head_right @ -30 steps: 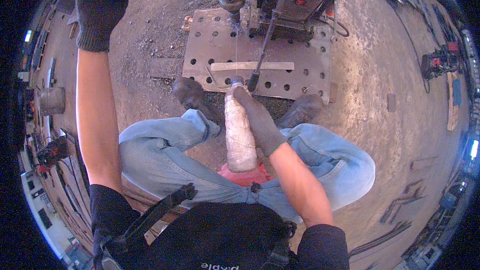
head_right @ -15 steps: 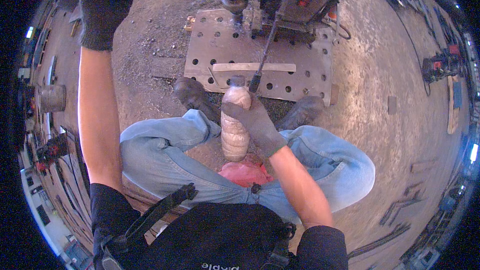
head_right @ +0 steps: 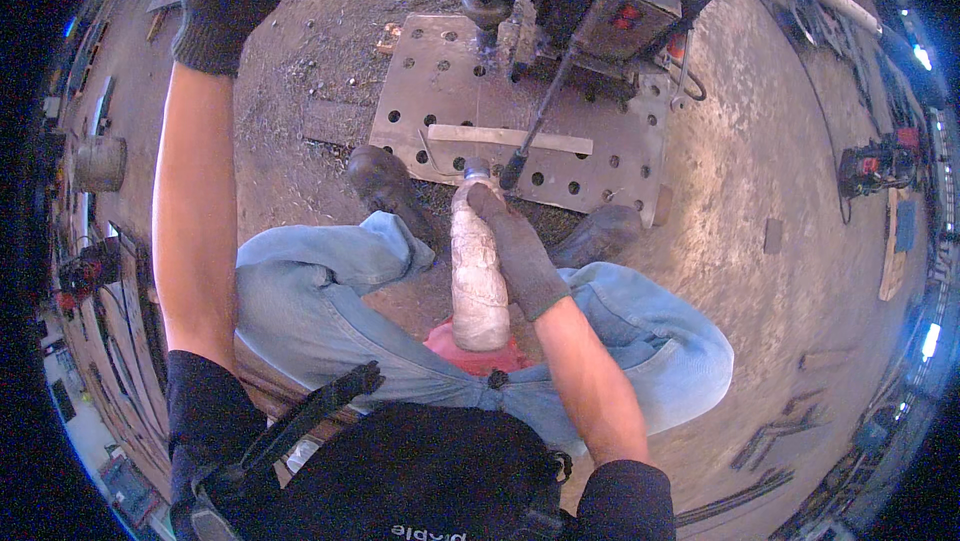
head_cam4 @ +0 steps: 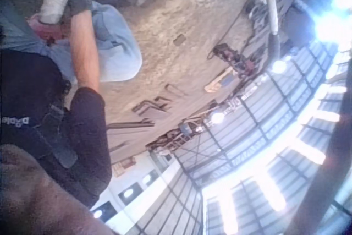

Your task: The person operates a drill press to drill holes into a metal plate. They hold a plastic bottle to apply liquid coolant to the drill bit and work area while the machine runs. The person remains seated on the floor throughout the process.

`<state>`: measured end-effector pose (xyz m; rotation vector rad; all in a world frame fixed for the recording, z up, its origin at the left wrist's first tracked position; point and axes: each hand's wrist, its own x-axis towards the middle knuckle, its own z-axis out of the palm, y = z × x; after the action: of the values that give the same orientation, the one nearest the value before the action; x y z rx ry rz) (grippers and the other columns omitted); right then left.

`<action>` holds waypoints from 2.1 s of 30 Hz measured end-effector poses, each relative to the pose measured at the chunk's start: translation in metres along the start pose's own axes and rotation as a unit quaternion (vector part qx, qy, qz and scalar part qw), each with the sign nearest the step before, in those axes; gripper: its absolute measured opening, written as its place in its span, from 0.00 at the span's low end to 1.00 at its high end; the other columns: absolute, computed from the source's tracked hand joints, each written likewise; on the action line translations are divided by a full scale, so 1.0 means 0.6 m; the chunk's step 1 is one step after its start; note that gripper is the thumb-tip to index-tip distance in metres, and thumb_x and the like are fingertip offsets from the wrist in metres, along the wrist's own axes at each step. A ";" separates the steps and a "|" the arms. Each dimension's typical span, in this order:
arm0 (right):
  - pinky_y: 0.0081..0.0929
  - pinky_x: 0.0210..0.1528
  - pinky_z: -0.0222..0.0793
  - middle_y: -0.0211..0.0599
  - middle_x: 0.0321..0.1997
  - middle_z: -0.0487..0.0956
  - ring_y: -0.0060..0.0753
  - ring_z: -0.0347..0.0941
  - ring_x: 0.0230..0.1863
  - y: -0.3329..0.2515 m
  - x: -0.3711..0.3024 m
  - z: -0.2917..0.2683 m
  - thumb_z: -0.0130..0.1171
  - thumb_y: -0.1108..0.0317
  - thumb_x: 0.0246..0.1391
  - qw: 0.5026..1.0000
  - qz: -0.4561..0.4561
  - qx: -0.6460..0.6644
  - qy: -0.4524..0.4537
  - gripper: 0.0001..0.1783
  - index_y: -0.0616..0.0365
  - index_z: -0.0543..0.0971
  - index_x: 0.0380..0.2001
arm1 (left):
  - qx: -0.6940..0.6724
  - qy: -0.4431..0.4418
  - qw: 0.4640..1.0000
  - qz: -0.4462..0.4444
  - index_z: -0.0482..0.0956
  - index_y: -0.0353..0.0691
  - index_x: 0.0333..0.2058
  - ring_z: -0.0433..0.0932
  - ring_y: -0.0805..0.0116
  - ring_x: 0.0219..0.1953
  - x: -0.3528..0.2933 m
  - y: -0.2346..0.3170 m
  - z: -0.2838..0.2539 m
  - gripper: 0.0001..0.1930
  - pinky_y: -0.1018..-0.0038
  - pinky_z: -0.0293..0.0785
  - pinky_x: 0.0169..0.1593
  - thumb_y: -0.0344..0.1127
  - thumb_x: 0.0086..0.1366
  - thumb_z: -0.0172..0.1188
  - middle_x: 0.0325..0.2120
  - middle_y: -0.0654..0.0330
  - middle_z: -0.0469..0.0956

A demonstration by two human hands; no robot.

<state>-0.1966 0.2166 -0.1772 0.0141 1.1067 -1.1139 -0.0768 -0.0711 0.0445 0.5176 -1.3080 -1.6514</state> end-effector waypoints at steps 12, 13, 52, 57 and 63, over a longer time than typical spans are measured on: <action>0.25 0.30 0.76 0.30 0.34 0.76 0.23 0.74 0.29 -0.016 -0.020 0.020 0.61 0.50 0.57 0.998 -0.057 0.030 0.002 0.23 0.55 0.73 0.46 | 0.002 0.020 0.999 -0.032 0.79 0.40 0.40 0.66 0.83 0.16 0.002 0.008 0.007 0.17 0.86 0.62 0.18 0.47 0.63 0.53 0.21 0.72 0.76; 0.26 0.33 0.76 0.31 0.37 0.76 0.24 0.75 0.32 -0.020 -0.025 0.028 0.62 0.52 0.57 0.995 -0.094 0.018 0.005 0.24 0.56 0.72 0.49 | -0.004 0.010 0.999 -0.038 0.79 0.40 0.40 0.66 0.83 0.15 0.002 0.009 0.005 0.17 0.86 0.62 0.18 0.47 0.63 0.53 0.21 0.72 0.76; 0.26 0.46 0.73 0.35 0.46 0.75 0.27 0.74 0.44 -0.019 -0.033 0.032 0.65 0.56 0.54 0.975 -0.191 -0.107 0.033 0.31 0.60 0.68 0.55 | -0.040 -0.026 0.999 -0.007 0.78 0.44 0.38 0.73 0.80 0.19 0.003 -0.004 -0.014 0.15 0.82 0.70 0.21 0.49 0.67 0.52 0.29 0.64 0.81; 0.29 0.51 0.72 0.38 0.49 0.75 0.30 0.73 0.48 -0.017 -0.038 0.042 0.67 0.60 0.52 0.932 -0.245 -0.263 0.038 0.33 0.61 0.67 0.57 | -0.032 -0.011 0.999 -0.005 0.79 0.44 0.37 0.73 0.80 0.19 -0.002 0.004 -0.010 0.16 0.82 0.70 0.21 0.50 0.66 0.53 0.26 0.64 0.81; 0.28 0.47 0.72 0.37 0.45 0.76 0.29 0.74 0.44 -0.014 -0.030 0.036 0.64 0.56 0.54 0.972 -0.165 -0.166 0.017 0.30 0.62 0.69 0.54 | -0.011 -0.003 1.000 -0.003 0.79 0.44 0.37 0.71 0.80 0.18 -0.004 0.003 -0.008 0.16 0.82 0.69 0.21 0.51 0.66 0.53 0.27 0.65 0.81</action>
<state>-0.1873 0.2138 -0.1496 -0.4286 1.3479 -1.2115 -0.0709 -0.0717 0.0439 0.5037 -1.2934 -1.6712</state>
